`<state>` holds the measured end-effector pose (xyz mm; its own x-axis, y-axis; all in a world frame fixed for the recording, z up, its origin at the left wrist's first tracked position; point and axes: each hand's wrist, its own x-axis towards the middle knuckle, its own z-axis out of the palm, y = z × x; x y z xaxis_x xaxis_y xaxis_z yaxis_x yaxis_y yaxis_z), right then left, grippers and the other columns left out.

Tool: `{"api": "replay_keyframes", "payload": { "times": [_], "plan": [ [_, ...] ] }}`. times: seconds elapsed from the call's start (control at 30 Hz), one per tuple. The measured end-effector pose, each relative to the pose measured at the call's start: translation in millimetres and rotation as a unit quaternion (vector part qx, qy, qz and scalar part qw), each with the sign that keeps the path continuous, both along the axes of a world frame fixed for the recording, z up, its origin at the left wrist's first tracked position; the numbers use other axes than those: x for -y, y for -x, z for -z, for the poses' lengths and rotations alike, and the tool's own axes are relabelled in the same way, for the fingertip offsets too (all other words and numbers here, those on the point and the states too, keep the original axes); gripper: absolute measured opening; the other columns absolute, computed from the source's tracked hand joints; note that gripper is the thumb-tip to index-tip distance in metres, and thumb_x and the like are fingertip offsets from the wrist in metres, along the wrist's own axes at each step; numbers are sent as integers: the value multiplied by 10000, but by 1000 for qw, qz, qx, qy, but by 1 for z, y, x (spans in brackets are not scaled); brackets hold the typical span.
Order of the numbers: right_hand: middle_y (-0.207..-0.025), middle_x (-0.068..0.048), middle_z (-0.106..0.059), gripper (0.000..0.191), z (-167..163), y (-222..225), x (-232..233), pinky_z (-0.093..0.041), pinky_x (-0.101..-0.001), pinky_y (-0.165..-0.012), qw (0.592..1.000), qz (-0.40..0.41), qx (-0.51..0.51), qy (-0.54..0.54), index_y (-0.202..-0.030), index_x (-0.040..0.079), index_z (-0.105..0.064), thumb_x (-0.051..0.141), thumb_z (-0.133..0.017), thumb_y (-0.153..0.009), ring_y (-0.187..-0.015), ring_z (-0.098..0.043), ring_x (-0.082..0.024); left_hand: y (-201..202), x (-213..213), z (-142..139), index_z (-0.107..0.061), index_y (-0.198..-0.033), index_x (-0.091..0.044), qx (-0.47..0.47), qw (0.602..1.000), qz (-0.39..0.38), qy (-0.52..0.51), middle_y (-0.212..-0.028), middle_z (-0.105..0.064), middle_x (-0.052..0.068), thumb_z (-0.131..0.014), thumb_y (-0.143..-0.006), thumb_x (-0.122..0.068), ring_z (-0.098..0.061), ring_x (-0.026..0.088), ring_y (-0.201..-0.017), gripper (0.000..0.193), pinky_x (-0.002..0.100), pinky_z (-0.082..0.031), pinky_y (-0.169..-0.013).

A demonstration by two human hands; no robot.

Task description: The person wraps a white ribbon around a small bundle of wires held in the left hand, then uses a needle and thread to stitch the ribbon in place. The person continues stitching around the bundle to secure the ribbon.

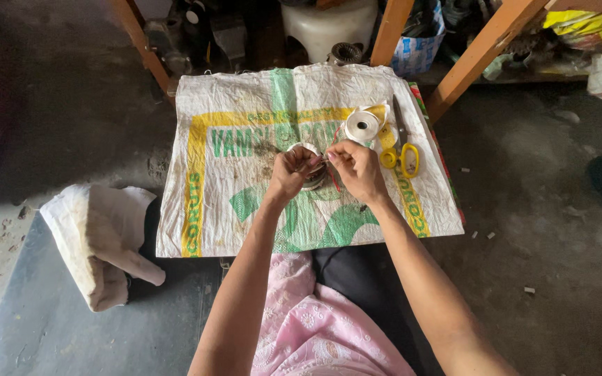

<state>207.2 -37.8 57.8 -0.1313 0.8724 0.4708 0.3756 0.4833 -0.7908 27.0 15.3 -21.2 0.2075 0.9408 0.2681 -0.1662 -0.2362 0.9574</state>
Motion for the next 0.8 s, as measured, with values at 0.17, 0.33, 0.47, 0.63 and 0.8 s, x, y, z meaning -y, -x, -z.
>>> {"api": "replay_keyframes", "payload": {
  "times": [0.17,0.33,0.47,0.63,0.8],
  "plan": [
    [-827,-43,-744,108,15,-2,-10,-528,-266,-662,1000,-13,2,13,-984,0,-723,94,-668,-986,-737,-656,-98,-1,-1,-1,-675,-965,7,39,999,33,6,-833,-704,-1,-680,-996,-67,-597,39,-745,81,234,-488,-645],
    [-791,-66,-730,82,25,-3,-11,-526,-277,-659,1000,2,18,15,-954,-10,-698,61,-668,-980,-720,-658,-107,-1,0,0,-674,-961,5,17,999,30,9,-811,-686,-6,-673,-1003,-88,-564,34,-716,102,234,-462,-613],
    [-765,-73,-718,78,26,2,-13,-520,-283,-664,999,17,28,1,-940,-14,-686,60,-678,-965,-710,-656,-109,1,0,-1,-671,-955,10,7,999,27,-17,-794,-650,-17,-690,-1012,-93,-535,33,-714,120,238,-450,-611],
    [-725,-90,-670,113,22,5,-13,-475,-304,-645,999,27,40,8,-919,-22,-673,74,-704,-970,-675,-582,-134,2,2,-2,-675,-950,2,-29,999,18,0,-743,-650,-17,-682,-994,-129,-517,45,-640,138,249,-422,-554],
    [-796,-92,-710,79,6,4,-10,-496,-324,-688,998,1,55,2,-942,-5,-694,73,-700,-950,-723,-635,-174,1,2,-2,-661,-937,9,-5,1000,21,-10,-733,-620,-29,-699,-994,-116,-506,40,-647,143,248,-420,-558]
  ]
}}
